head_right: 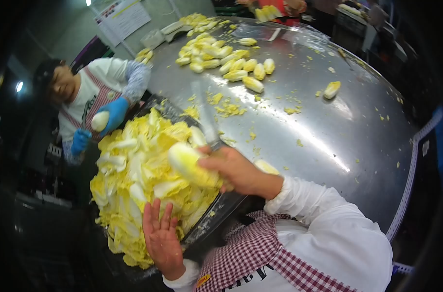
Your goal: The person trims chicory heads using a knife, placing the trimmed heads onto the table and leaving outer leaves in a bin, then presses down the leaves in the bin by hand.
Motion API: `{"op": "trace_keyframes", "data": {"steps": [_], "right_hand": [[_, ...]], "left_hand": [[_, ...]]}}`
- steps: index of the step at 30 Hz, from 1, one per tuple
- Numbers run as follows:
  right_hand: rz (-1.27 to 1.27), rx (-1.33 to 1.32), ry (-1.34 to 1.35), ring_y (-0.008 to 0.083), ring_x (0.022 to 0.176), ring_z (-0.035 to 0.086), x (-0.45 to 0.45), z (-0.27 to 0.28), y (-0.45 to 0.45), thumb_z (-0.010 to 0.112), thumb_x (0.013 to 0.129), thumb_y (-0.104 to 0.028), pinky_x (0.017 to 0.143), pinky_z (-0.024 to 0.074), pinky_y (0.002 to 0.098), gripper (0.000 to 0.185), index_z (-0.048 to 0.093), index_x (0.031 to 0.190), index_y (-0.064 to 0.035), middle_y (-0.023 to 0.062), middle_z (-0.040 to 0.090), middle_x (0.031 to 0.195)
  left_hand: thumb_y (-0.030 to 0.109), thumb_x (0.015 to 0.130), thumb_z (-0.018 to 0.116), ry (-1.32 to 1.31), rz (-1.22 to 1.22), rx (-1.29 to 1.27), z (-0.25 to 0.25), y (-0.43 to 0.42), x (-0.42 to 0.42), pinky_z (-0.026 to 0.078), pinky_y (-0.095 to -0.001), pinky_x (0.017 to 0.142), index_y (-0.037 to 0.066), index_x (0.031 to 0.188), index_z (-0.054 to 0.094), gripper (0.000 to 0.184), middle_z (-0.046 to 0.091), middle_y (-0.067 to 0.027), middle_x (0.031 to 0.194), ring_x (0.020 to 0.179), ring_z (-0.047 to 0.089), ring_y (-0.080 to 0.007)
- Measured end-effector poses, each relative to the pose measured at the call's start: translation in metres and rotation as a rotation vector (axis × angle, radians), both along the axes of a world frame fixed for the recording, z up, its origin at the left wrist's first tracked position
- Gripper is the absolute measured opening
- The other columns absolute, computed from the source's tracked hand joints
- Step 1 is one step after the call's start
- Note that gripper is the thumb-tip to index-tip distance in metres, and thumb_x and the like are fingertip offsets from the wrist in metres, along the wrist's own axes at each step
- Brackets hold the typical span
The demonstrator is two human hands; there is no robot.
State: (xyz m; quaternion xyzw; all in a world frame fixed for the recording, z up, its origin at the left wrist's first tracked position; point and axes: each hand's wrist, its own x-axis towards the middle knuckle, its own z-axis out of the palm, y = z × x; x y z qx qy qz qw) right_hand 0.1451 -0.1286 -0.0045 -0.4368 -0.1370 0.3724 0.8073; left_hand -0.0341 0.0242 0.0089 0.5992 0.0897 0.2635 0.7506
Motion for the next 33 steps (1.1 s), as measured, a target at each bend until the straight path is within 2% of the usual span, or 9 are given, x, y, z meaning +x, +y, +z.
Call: {"op": "trace_keyframes", "data": {"steps": [3,7,14,17,20,23,26,27,33], "right_hand": [[-0.42,-0.06,0.052,0.0052,0.046,0.049,0.039,-0.022,-0.041,0.066,0.086,-0.035,0.039,0.0425,0.0188,0.046,0.055,0.116,-0.0033,0.0008,0.061,0.078],[-0.772,-0.274,0.173,0.0098,0.068,0.053,0.087,-0.097,-0.088,0.066,0.086,-0.034,0.05,0.0465,0.0247,0.052,0.047,0.122,-0.0034,0.0031,0.057,0.096],[-0.961,-0.099,0.096,0.0144,0.069,0.054,0.184,-0.155,-0.123,0.064,0.087,-0.028,0.055,0.0496,0.0276,0.042,0.048,0.119,-0.0058,0.0042,0.055,0.101],[-0.991,-0.267,0.144,0.0147,0.073,0.057,0.189,-0.153,-0.13,0.064,0.086,-0.024,0.056,0.0503,0.0286,0.035,0.05,0.114,-0.0075,0.0044,0.058,0.098],[-0.635,-0.546,-0.019,0.0112,0.067,0.058,0.14,-0.14,-0.134,0.069,0.083,-0.025,0.053,0.0487,0.0274,0.024,0.059,0.096,-0.0075,0.0019,0.061,0.075],[-0.284,-0.886,-0.396,0.0123,0.065,0.058,0.076,-0.138,-0.131,0.077,0.073,-0.042,0.055,0.0466,0.033,0.044,0.062,0.086,-0.0033,0.0063,0.06,0.066],[-0.154,-1.03,-0.615,0.0343,0.083,0.062,0.022,-0.146,-0.126,0.078,0.059,-0.059,0.074,0.0483,0.0394,0.077,0.058,0.105,-0.001,0.0198,0.063,0.089],[-0.15,-1.078,-0.689,0.0342,0.089,0.062,0.009,-0.147,-0.124,0.08,0.059,-0.057,0.079,0.048,0.0394,0.082,0.053,0.115,-0.0036,0.0189,0.063,0.095],[-0.096,-1.23,-0.584,0.0351,0.094,0.06,0.011,-0.15,-0.123,0.082,0.059,-0.049,0.083,0.0466,0.0411,0.081,0.051,0.117,-0.0002,0.0214,0.062,0.099]], "left_hand": [[0.037,0.09,0.059,0.064,-0.035,-0.055,-0.009,0.004,-0.009,0.041,-0.0363,0.093,-0.005,0.138,0.031,0.07,0.044,-0.0206,0.135,0.117,0.051,-0.0311],[0.028,0.091,0.057,0.07,-0.074,-0.04,-0.016,-0.003,-0.006,0.044,-0.0353,0.088,-0.006,0.129,0.041,0.054,0.052,-0.0188,0.125,0.108,0.056,-0.0278],[0.015,0.094,0.051,0.144,-0.221,-0.078,-0.012,-0.016,0.012,0.044,-0.0396,0.094,-0.004,0.131,0.04,0.043,0.052,-0.0163,0.124,0.111,0.054,-0.0278],[0.012,0.094,0.05,0.137,-0.236,-0.057,-0.01,-0.02,0.017,0.043,-0.0385,0.096,-0.004,0.129,0.043,0.04,0.053,-0.0151,0.123,0.111,0.054,-0.0267],[0.018,0.091,0.054,0.166,-0.191,-0.013,-0.019,-0.018,0.016,0.045,-0.0366,0.09,-0.005,0.127,0.043,0.045,0.053,-0.0158,0.122,0.106,0.056,-0.0268],[0.022,0.088,0.058,0.205,-0.141,0.009,-0.022,-0.019,0.016,0.048,-0.0349,0.085,-0.006,0.125,0.044,0.048,0.054,-0.0168,0.12,0.102,0.059,-0.0273],[0.015,0.09,0.053,0.215,-0.182,-0.016,-0.01,-0.027,0.017,0.046,-0.0369,0.089,-0.005,0.125,0.045,0.041,0.055,-0.0162,0.12,0.105,0.057,-0.0266],[0.01,0.093,0.05,0.204,-0.23,-0.029,-0.009,-0.028,0.017,0.045,-0.0388,0.093,-0.005,0.127,0.046,0.037,0.055,-0.0154,0.119,0.108,0.055,-0.0258],[0.014,0.087,0.053,0.216,-0.265,0.047,-0.025,-0.029,0.022,0.048,-0.036,0.086,-0.005,0.124,0.045,0.042,0.055,-0.0176,0.12,0.103,0.059,-0.0278]]}}
